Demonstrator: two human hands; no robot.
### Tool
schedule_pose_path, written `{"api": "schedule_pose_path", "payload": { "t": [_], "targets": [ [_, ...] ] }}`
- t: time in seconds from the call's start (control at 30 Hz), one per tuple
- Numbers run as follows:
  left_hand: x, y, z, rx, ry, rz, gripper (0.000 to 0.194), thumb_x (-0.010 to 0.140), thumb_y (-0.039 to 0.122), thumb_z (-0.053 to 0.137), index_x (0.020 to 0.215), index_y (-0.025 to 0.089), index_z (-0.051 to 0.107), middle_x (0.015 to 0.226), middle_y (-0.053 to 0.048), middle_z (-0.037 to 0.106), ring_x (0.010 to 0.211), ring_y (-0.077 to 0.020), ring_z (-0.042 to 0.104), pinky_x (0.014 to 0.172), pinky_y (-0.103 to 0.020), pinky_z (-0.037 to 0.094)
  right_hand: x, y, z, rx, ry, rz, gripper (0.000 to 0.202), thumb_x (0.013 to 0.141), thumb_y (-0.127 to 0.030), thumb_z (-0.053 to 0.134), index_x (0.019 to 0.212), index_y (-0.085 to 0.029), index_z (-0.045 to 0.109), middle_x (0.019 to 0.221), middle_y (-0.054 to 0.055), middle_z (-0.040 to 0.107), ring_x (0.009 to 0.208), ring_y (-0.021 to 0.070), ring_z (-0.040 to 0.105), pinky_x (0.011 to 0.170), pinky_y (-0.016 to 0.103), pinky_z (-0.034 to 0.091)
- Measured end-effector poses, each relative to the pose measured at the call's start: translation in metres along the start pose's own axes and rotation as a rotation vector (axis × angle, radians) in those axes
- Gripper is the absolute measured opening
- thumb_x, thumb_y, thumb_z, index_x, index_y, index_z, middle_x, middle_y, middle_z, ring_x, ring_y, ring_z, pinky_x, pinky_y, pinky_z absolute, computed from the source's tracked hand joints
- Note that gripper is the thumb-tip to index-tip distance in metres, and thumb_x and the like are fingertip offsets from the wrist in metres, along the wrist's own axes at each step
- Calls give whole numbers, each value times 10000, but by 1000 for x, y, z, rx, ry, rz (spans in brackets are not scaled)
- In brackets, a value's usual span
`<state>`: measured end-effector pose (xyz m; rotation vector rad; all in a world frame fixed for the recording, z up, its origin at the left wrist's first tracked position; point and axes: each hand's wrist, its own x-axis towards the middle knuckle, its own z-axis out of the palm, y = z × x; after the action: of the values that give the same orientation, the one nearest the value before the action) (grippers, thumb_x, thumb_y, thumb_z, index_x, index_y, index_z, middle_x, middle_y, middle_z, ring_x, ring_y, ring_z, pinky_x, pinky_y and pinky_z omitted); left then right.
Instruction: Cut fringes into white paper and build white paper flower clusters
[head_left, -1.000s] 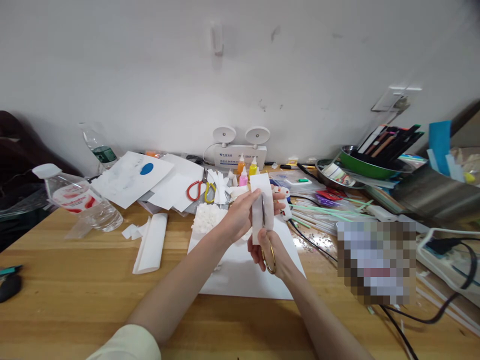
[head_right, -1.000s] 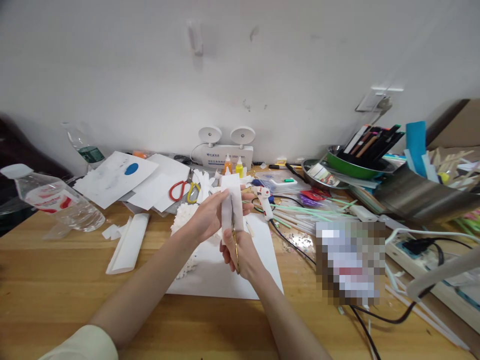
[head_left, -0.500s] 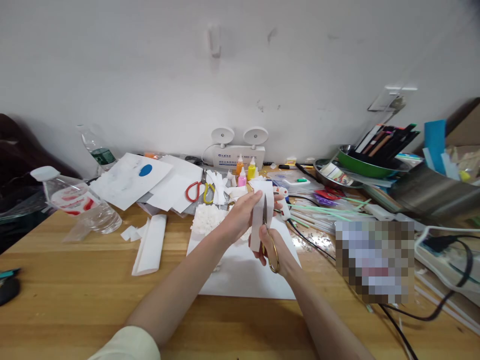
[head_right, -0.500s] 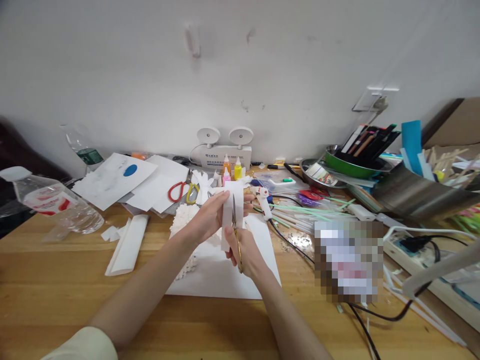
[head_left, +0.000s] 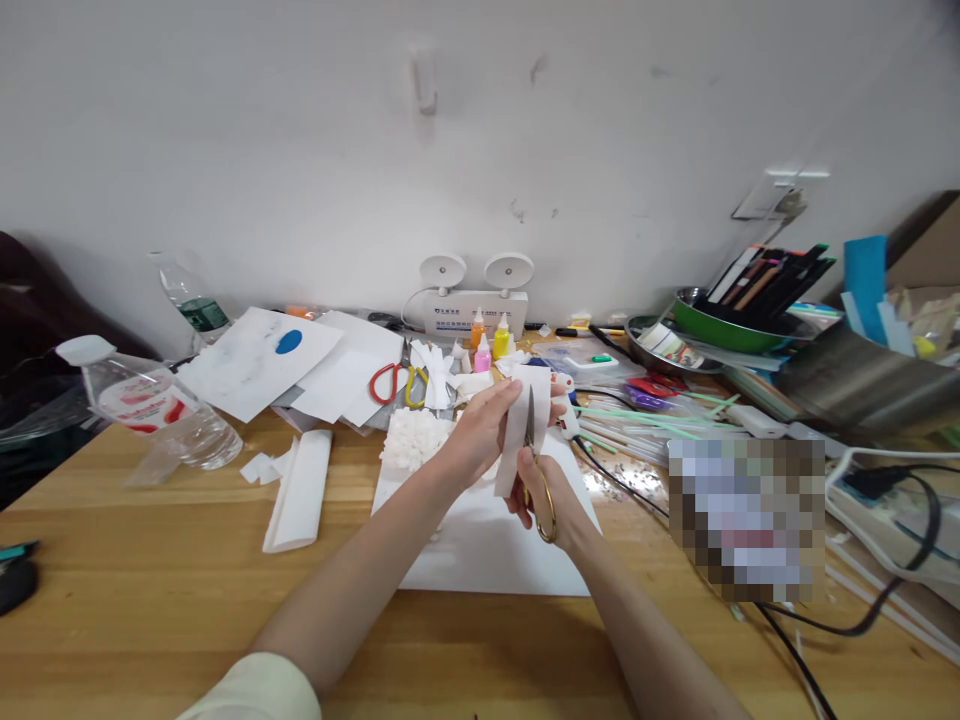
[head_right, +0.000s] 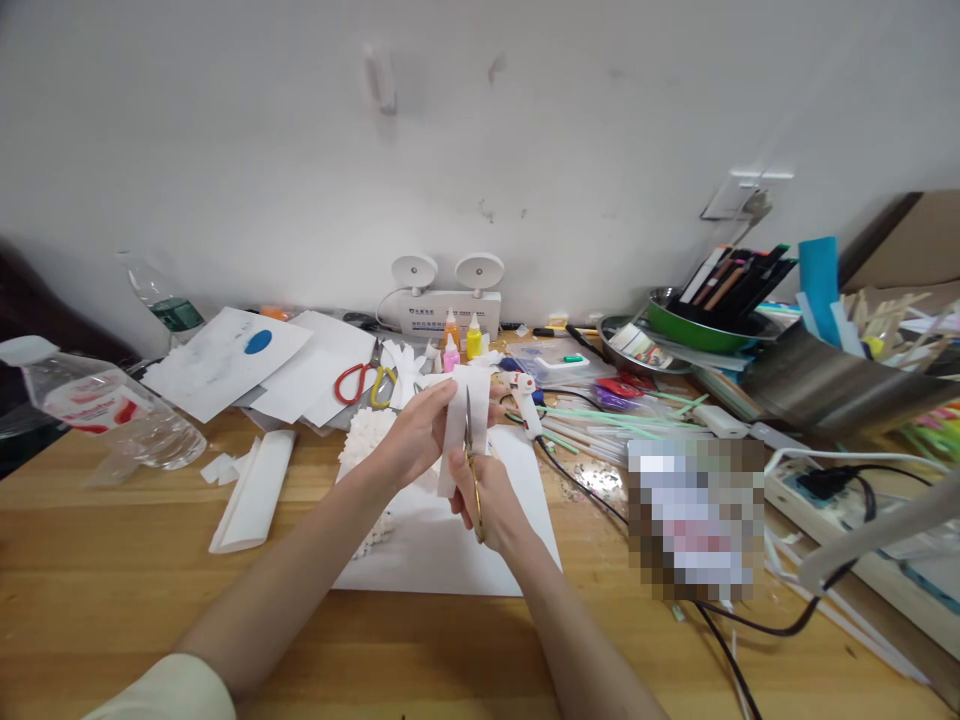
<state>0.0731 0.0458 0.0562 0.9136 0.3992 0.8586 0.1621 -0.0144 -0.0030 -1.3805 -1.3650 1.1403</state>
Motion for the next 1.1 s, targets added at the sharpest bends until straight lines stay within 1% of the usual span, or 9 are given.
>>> {"api": "schedule_pose_path", "payload": {
  "t": [0.17, 0.33, 0.63, 0.97, 1.1],
  "targets": [
    [0, -1, 1, 25, 17, -24, 299, 801, 272, 504, 1004, 96, 634, 908, -127, 695, 945, -247, 615, 853, -357, 445, 0, 1, 0, -8, 20, 11, 729, 723, -773, 194, 404, -171, 453, 303, 7, 397, 260, 75, 343, 308, 214, 253],
    [-1, -4, 2, -3, 25, -1, 266, 790, 259, 525, 986, 113, 631, 987, -126, 676, 953, -246, 615, 855, -354, 449, 2, 9, 1, 25, 21, -10, 701, 762, -731, 222, 423, -166, 460, 330, 10, 420, 259, 75, 354, 305, 214, 252],
    [-1, -3, 4, -58, 61, -1, 232, 810, 223, 492, 974, 109, 610, 990, -135, 673, 930, -249, 629, 864, -386, 456, 2, 11, 3, 53, 31, 15, 705, 739, -751, 231, 407, -168, 446, 305, 6, 398, 244, 72, 336, 285, 207, 235],
    [-1, -3, 4, -69, 49, -6, 266, 861, 200, 406, 1022, 102, 594, 1018, -141, 664, 946, -238, 624, 888, -387, 445, 4, 14, 4, 61, 57, 35, 705, 706, -773, 271, 387, -166, 434, 302, 8, 403, 218, 69, 337, 261, 197, 228],
    [-1, -3, 4, -68, 34, 5, 263, 849, 214, 428, 1012, 103, 602, 1020, -145, 662, 942, -245, 625, 880, -390, 450, 5, 17, 4, 54, 61, 37, 711, 712, -768, 270, 382, -163, 440, 299, 13, 412, 211, 67, 338, 257, 195, 227]
  ]
}}
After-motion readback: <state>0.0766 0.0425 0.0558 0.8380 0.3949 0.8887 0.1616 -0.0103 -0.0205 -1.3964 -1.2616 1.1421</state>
